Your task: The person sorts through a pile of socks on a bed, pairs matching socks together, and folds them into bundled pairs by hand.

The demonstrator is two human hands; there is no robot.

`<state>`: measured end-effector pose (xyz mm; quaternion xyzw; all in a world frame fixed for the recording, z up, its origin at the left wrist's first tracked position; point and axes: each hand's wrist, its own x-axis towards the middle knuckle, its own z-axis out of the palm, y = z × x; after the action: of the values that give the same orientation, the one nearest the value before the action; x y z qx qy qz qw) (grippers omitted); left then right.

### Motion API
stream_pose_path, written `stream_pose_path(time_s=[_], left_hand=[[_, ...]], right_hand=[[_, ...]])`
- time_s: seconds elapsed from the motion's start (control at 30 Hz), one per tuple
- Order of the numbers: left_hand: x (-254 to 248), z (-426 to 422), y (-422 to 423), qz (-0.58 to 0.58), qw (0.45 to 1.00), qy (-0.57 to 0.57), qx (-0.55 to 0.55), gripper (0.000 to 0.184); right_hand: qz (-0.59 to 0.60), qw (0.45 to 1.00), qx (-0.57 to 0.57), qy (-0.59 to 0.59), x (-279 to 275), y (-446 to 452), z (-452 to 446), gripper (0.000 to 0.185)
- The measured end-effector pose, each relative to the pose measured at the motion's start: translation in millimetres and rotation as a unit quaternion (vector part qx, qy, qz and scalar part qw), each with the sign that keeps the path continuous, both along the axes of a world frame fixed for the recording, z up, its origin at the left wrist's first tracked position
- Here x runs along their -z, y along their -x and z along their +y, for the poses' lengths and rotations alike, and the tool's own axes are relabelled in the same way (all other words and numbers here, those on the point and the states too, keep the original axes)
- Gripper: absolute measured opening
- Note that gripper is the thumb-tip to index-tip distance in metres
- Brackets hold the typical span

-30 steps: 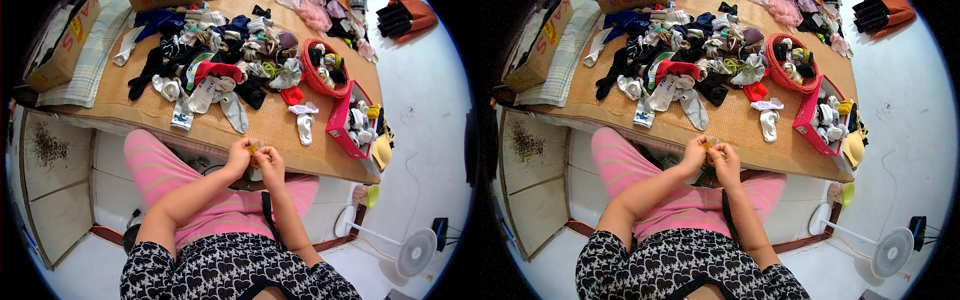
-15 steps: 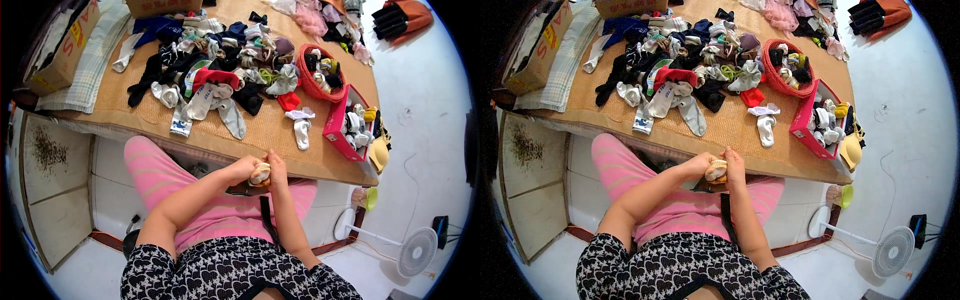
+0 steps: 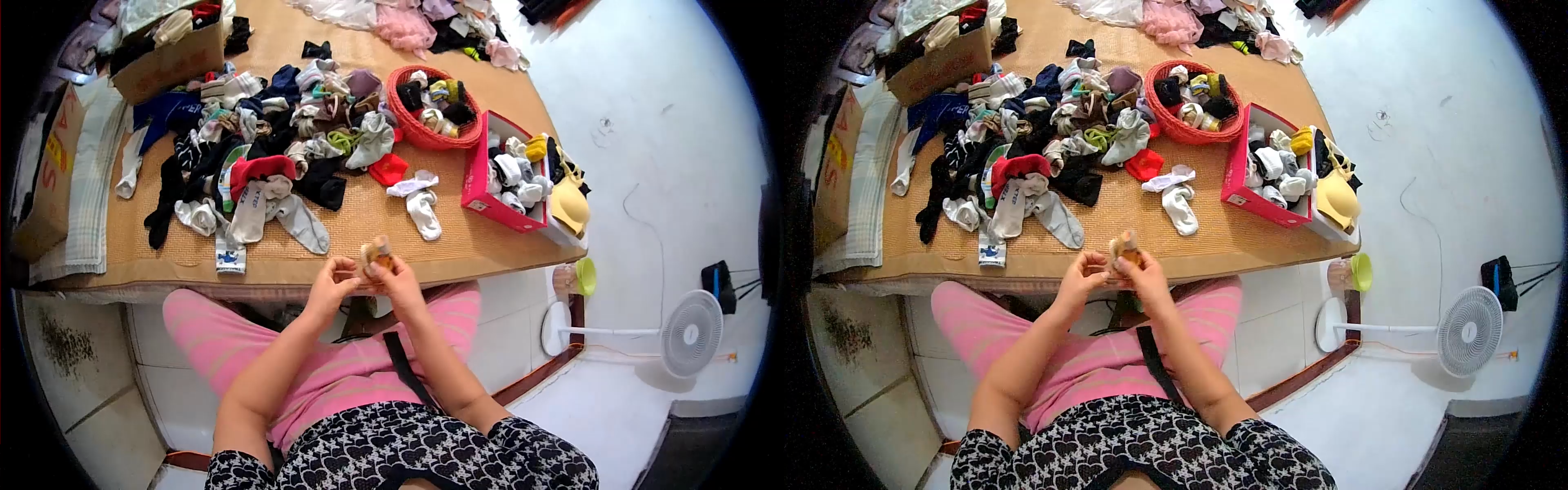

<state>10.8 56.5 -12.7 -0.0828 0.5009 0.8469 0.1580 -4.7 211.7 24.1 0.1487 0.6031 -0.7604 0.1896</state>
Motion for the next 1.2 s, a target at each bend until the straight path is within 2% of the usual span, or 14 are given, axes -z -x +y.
stream_pose_path(time_s=[0.17, 0.3, 0.37, 0.43, 0.5, 0.6, 0.7, 0.77, 0.8, 0.87, 0.9, 1.0, 1.1, 1.2], left_hand=[[0.2, -12.3, 5.1, -0.058, 0.998, 0.019, 0.018, 0.017], [-7.0, -26.5, 11.5, -0.077, 0.995, 0.055, -0.019, 0.014], [-4.8, -34.5, 16.0, -0.087, 0.993, 0.065, -0.037, 0.013], [-0.3, -42.7, 23.3, -0.065, 0.993, 0.086, -0.047, 0.012], [7.5, -53.0, 31.7, -0.044, 0.993, 0.087, -0.069, 0.013], [1.4, -73.7, 44.7, 0.124, 0.871, 0.448, -0.16, 0.02], [-16.7, -93.0, 52.4, 0.17, 0.813, 0.503, -0.24, 0.019], [-18.6, -103.8, 60.5, 0.187, 0.776, 0.552, -0.24, 0.033], [-24.3, -104.8, 66.3, 0.188, 0.757, 0.561, -0.278, 0.042], [-29.9, -116.8, 82.2, 0.216, 0.699, 0.603, -0.318, 0.065], [-32.0, -120.0, 91.7, 0.215, 0.672, 0.624, -0.336, 0.066], [-35.7, -129.7, 120.7, 0.222, 0.626, 0.681, -0.307, 0.071], [-6.8, -133.2, 145.4, 0.238, 0.649, 0.693, -0.204, 0.026], [-49.5, -84.4, 133.2, 0.302, 0.738, 0.558, -0.232, 0.011]], right_hand=[[0.051, 0.988, 0.148, 0.015, -6.2, 41.6, 65.9, 0.028], [0.181, 0.946, 0.242, 0.119, -32.3, 102.0, 145.1, 0.027], [0.186, 0.955, 0.205, 0.104, -35.7, 117.8, 185.1, 0.025], [0.122, 0.937, 0.303, 0.122, -40.9, 123.9, 179.0, 0.023], [0.121, 0.946, 0.28, 0.108, -32.1, 116.8, 158.4, 0.021], [0.137, 0.97, 0.17, -0.106, -3.4, 92.8, 107.4, 0.018], [0.154, 0.944, 0.053, -0.289, 42.9, 74.2, 63.4, 0.019], [0.285, 0.86, -0.018, -0.423, 76.6, 66.0, 42.8, 0.021], [0.278, 0.88, -0.019, -0.385, 76.2, 58.4, 25.1, 0.023], [0.35, 0.786, -0.02, -0.509, 71.7, 51.7, 8.9, 0.022], [0.365, 0.747, -0.022, -0.555, 71.7, 50.9, 4.7, 0.021], [0.354, 0.742, -0.01, -0.569, 70.6, 52.9, 1.5, 0.018], [0.331, 0.773, -0.01, -0.541, 77.5, 54.2, 4.4, 0.017], [0.353, 0.757, 0.0, -0.55, 73.4, 53.7, 2.8, 0.017]])
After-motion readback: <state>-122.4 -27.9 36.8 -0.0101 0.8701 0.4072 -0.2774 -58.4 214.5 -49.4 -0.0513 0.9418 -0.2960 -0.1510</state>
